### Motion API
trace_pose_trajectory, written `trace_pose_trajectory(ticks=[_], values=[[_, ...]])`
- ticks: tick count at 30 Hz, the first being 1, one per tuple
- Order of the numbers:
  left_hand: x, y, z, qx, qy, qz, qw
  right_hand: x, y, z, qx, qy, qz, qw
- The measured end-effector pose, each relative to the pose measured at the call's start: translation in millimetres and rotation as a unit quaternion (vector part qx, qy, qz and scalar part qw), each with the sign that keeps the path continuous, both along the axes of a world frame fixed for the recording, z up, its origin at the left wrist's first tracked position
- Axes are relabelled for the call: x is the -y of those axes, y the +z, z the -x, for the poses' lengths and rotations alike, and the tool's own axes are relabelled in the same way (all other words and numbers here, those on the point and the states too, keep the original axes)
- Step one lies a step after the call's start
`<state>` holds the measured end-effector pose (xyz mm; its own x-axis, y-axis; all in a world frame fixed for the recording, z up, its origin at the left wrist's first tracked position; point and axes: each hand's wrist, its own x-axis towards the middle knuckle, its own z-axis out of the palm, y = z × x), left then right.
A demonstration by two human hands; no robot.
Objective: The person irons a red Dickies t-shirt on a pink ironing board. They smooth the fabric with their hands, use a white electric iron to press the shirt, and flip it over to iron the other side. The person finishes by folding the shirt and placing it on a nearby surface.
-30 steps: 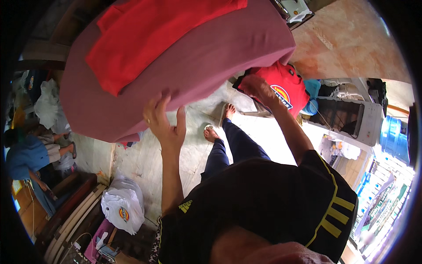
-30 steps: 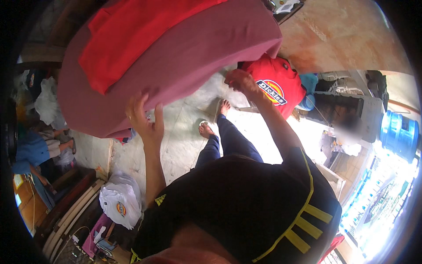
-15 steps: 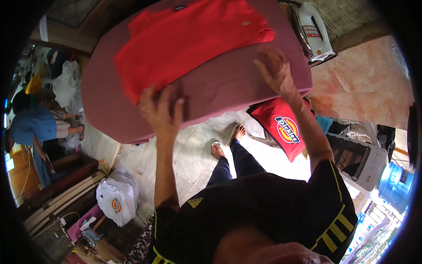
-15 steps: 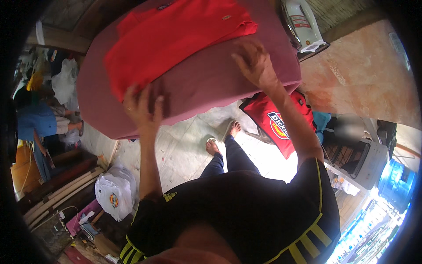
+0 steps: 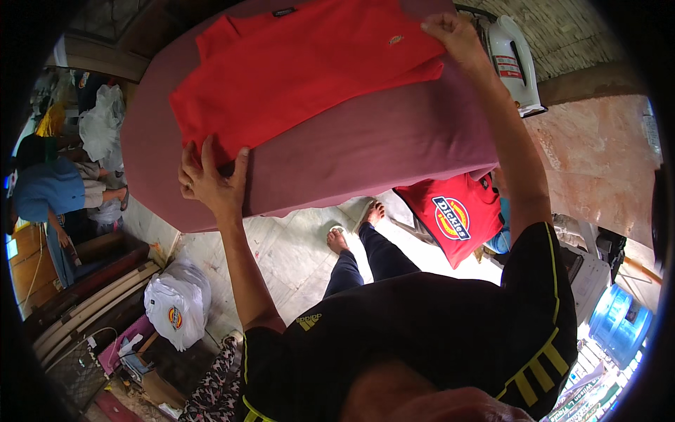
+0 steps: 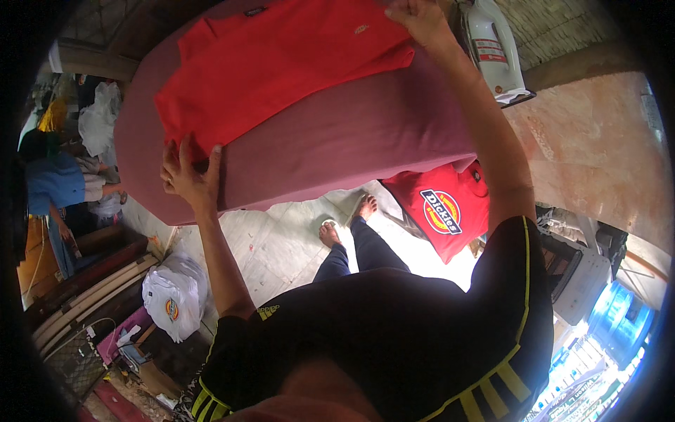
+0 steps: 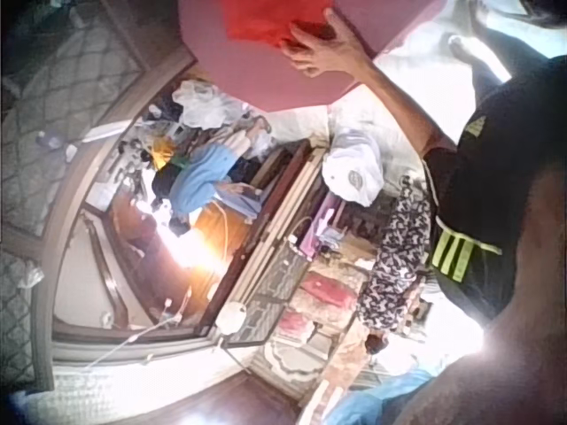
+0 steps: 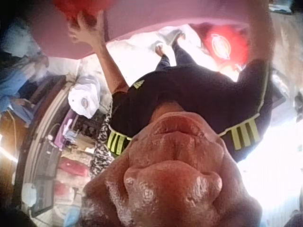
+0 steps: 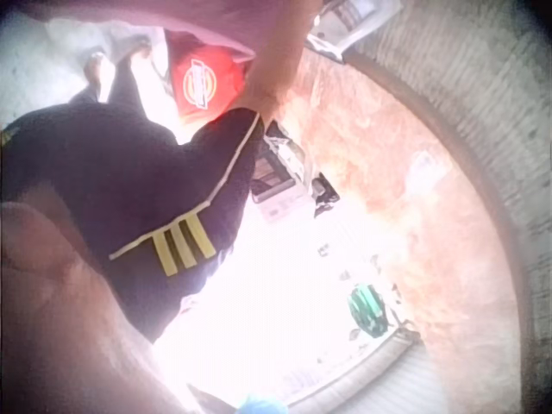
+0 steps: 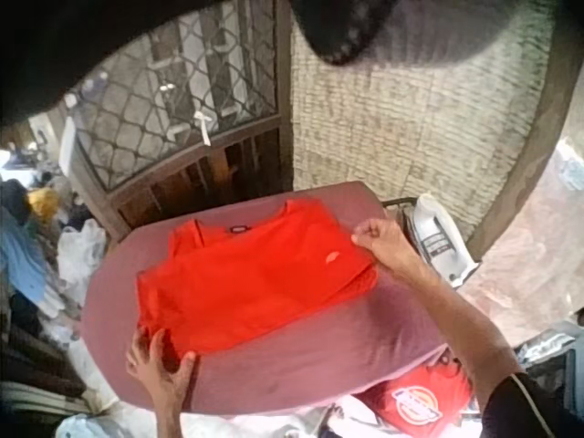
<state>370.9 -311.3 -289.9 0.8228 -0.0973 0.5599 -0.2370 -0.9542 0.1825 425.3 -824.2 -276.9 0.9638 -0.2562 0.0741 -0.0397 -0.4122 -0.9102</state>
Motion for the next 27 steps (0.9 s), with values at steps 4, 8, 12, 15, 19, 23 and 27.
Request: trace_pose_trajectory(ticks=[4,8,12,15,19,23,27], values=[[6,6,3,0.002,-0.019,-0.051,0.999,-91,109,24,0.122,0.099,-0.318,0.935],[17,4,-20,0.029,-0.023,-0.035,0.999,-98,178,43,0.146,0.185,-0.360,0.902],[-4,22,-21,0.011,-0.005,-0.064,0.998,-93,206,85,0.211,0.126,-0.310,0.918],[-36,57,0,0.048,-0.107,0.063,0.991,-63,206,149,0.221,-0.030,-0.304,0.926],[-65,124,75,0.037,-0.177,0.216,0.960,-88,187,254,0.198,-0.154,-0.255,0.934],[-95,184,155,-0.109,-0.256,0.173,0.945,-90,147,340,0.079,-0.006,-0.318,0.945],[-100,182,190,-0.339,-0.355,0.161,0.856,-99,95,392,-0.011,-0.051,-0.358,0.932]])
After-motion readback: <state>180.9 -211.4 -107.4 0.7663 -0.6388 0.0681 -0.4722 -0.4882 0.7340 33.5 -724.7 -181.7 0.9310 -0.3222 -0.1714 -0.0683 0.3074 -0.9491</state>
